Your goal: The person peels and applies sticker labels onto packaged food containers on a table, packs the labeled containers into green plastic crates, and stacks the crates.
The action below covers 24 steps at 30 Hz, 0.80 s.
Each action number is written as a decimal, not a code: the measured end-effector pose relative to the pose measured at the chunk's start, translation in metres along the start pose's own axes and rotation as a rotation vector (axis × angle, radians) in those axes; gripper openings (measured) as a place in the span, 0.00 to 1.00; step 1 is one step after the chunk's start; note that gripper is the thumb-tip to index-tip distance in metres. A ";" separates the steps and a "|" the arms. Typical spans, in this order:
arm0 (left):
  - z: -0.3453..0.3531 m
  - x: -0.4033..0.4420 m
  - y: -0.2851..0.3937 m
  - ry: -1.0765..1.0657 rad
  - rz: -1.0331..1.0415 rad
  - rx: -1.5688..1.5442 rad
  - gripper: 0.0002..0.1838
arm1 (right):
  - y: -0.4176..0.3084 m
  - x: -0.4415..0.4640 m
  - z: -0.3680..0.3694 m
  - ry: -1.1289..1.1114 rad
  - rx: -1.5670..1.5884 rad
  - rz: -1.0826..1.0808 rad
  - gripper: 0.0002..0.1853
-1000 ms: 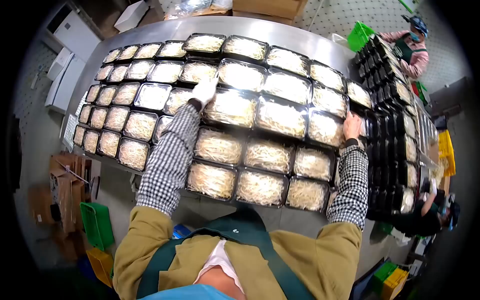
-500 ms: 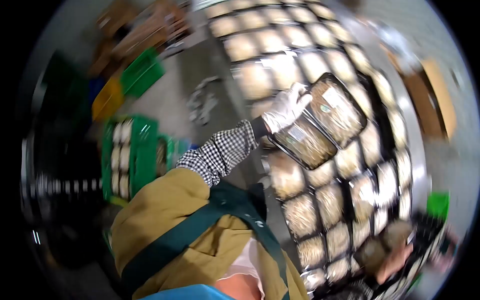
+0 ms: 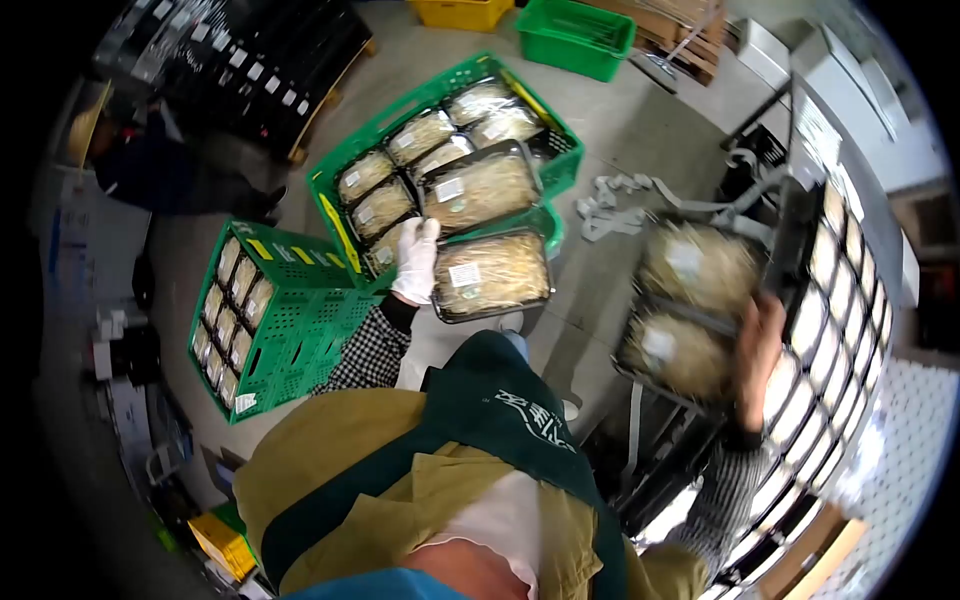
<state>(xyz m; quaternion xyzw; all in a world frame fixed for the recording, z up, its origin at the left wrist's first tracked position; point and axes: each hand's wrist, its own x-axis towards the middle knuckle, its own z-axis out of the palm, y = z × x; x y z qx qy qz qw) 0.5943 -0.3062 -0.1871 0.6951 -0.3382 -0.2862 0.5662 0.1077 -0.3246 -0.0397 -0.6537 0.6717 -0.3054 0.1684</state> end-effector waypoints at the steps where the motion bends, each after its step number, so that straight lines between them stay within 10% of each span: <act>1: -0.019 0.016 -0.009 0.016 -0.091 -0.123 0.12 | -0.026 0.042 0.044 -0.067 0.026 -0.080 0.15; 7: -0.053 0.096 -0.092 0.094 -0.492 0.010 0.13 | -0.117 0.219 0.271 -0.522 0.085 -0.253 0.17; 9: -0.061 0.107 -0.083 -0.351 -0.659 0.216 0.13 | -0.120 0.252 0.314 -0.754 -0.079 -0.253 0.19; 13: -0.094 0.103 -0.082 -0.591 -0.552 0.011 0.18 | -0.110 0.296 0.349 -0.850 -0.501 -0.268 0.17; 14: -0.113 0.115 -0.089 -0.649 -0.249 0.165 0.16 | -0.120 0.297 0.340 -0.872 -0.468 -0.207 0.16; 15: -0.121 0.132 -0.083 -0.437 -0.535 0.182 0.13 | -0.120 0.302 0.341 -0.940 -0.395 -0.211 0.16; 18: -0.166 0.202 -0.083 -0.185 -0.486 -0.314 0.10 | -0.136 0.292 0.354 -1.084 -0.312 -0.153 0.18; 24: -0.199 0.331 -0.128 0.199 -0.115 0.418 0.16 | -0.242 0.193 0.461 -1.215 -0.004 -0.048 0.21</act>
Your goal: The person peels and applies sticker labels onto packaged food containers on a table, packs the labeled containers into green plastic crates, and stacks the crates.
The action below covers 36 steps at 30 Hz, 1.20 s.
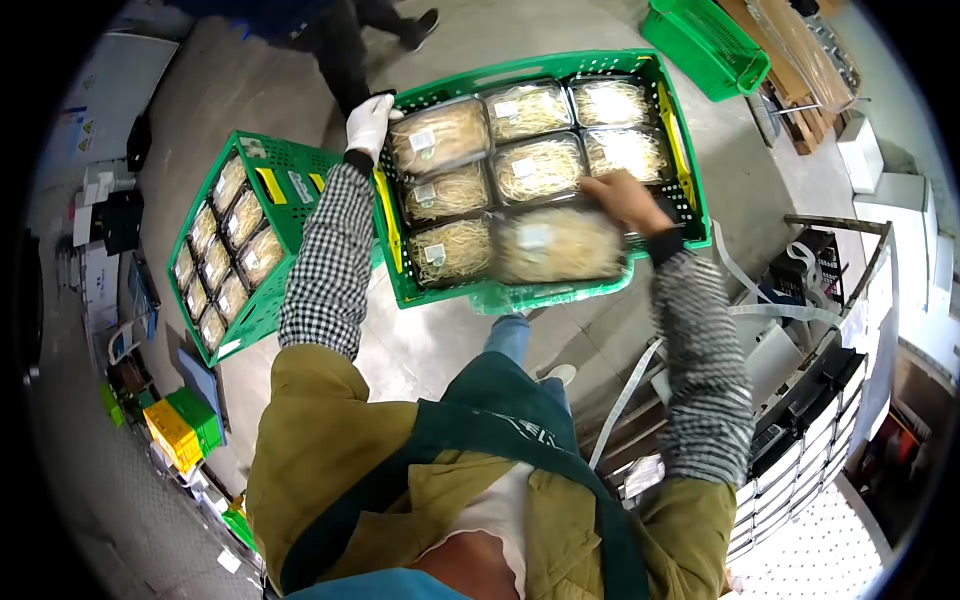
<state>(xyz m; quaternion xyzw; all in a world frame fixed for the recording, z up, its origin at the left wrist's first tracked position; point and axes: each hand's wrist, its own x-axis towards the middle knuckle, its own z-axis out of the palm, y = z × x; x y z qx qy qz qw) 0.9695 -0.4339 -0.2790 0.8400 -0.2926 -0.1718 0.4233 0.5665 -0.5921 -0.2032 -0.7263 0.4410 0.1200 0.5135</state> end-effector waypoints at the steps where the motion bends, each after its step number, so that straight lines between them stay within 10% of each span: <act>1: -0.004 0.000 0.012 0.091 0.160 0.386 0.19 | -0.021 0.013 0.020 0.006 -0.050 -0.069 0.21; 7: -0.001 -0.127 0.075 -0.167 0.682 0.830 0.45 | 0.009 0.059 0.053 0.618 -0.010 -0.530 0.14; 14: 0.016 -0.169 0.014 -0.551 0.593 0.902 0.47 | 0.114 -0.021 -0.028 0.242 -1.021 -0.303 0.30; 19: 0.013 -0.156 0.036 -0.596 0.549 0.985 0.45 | 0.129 0.037 -0.038 0.218 -0.861 -0.584 0.17; 21: 0.012 -0.154 0.038 -0.625 0.532 1.026 0.45 | 0.123 0.057 -0.047 0.065 -0.984 -0.372 0.11; 26: 0.009 -0.156 0.024 -0.564 0.498 1.024 0.46 | 0.115 0.069 -0.007 0.579 -1.306 -0.347 0.05; 32: 0.040 -0.164 0.072 -0.575 0.555 1.144 0.37 | 0.119 -0.068 0.069 1.056 -0.295 -0.692 0.10; 36: 0.142 -0.211 0.158 -0.523 0.904 0.851 0.28 | 0.165 -0.253 0.113 0.892 0.044 -0.294 0.12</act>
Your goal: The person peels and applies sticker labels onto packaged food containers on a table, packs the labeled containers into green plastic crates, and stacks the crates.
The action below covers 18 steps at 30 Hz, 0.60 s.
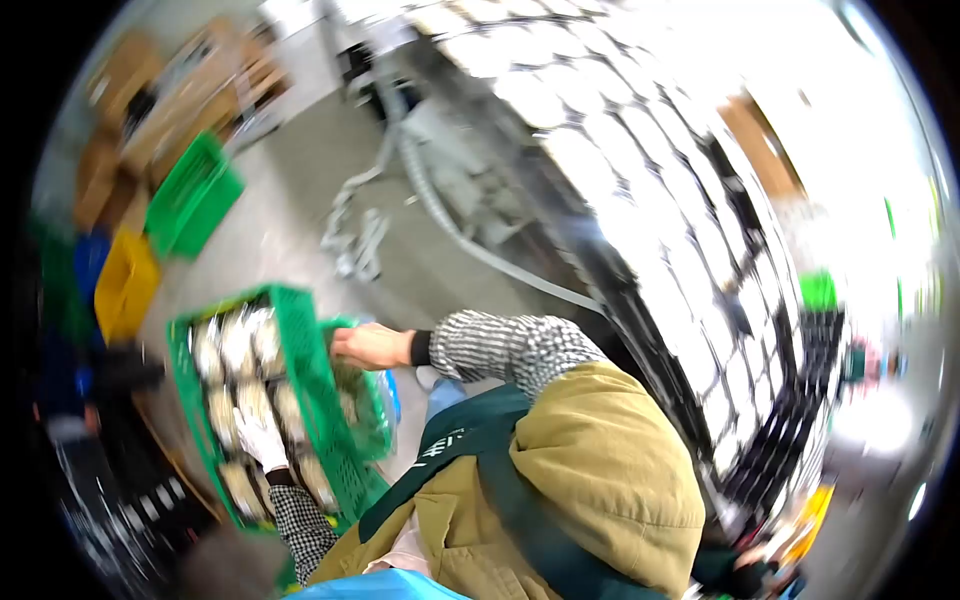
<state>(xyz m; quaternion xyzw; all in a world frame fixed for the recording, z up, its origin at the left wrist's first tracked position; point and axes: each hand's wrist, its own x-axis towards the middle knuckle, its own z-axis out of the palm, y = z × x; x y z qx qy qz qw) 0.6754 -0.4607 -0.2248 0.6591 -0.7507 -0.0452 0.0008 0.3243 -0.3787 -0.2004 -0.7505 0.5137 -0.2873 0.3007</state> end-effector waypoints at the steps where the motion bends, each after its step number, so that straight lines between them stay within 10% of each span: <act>1: -0.014 0.022 0.053 0.042 0.185 -0.073 0.28 | -0.002 -0.048 -0.032 0.073 0.007 0.078 0.12; 9: -0.050 0.038 0.549 0.169 1.156 -0.506 0.28 | 0.019 -0.529 -0.226 1.365 -0.532 0.847 0.13; 14: -0.036 -0.078 0.832 -0.391 1.248 -0.687 0.29 | 0.006 -0.804 -0.246 1.495 -1.103 1.602 0.14; 18: 0.005 -0.151 1.013 -0.523 1.204 -0.803 0.30 | 0.041 -0.877 -0.271 1.547 -0.660 1.777 0.25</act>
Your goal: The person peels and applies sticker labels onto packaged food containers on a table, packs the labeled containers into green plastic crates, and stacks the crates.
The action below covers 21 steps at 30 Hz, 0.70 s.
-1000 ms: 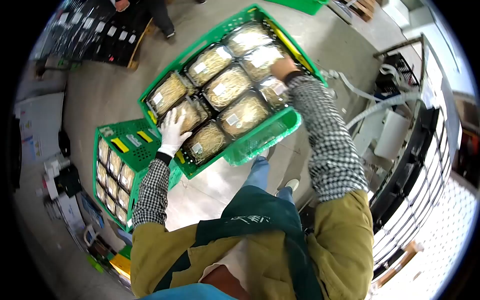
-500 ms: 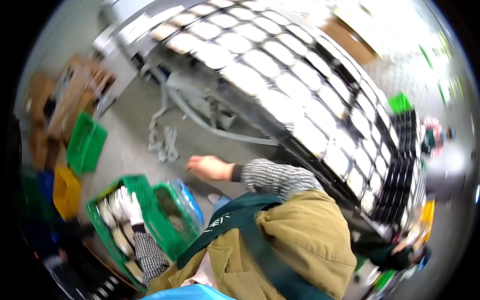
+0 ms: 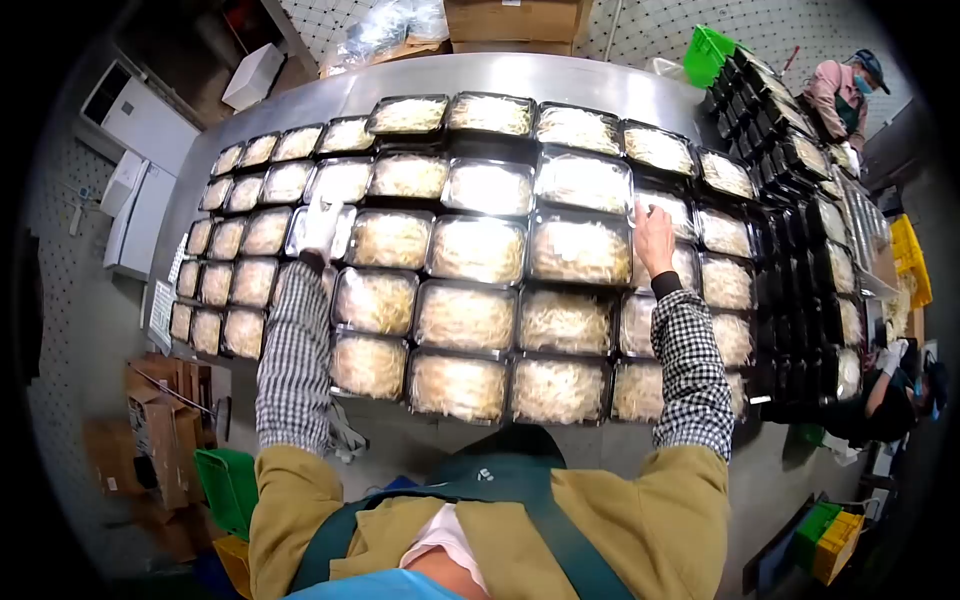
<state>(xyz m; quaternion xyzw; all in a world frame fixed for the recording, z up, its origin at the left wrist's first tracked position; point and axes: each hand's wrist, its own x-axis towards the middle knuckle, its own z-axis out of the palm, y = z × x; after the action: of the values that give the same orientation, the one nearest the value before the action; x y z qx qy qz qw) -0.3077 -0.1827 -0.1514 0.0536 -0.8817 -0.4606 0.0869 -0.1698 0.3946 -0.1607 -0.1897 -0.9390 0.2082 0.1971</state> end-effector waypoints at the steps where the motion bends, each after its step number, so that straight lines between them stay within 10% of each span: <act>1: 0.031 0.039 0.002 0.013 -0.085 -0.134 0.30 | 0.002 0.015 0.011 -0.059 0.058 -0.007 0.26; 9: 0.150 0.205 0.010 0.249 -0.384 -0.411 0.16 | -0.013 0.018 0.030 -0.106 0.383 0.136 0.16; 13: 0.123 0.185 0.023 0.153 -0.398 -0.839 0.08 | -0.011 0.018 0.027 -0.150 0.443 0.116 0.14; 21: 0.093 0.022 0.053 -0.137 -0.310 -0.662 0.09 | -0.014 0.020 0.027 -0.184 0.521 0.096 0.11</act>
<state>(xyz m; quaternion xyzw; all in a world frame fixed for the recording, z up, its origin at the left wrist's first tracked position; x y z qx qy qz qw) -0.3490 -0.0815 -0.1573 0.1246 -0.6702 -0.7310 -0.0304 -0.2031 0.3834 -0.1711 -0.1571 -0.8577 0.4681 0.1432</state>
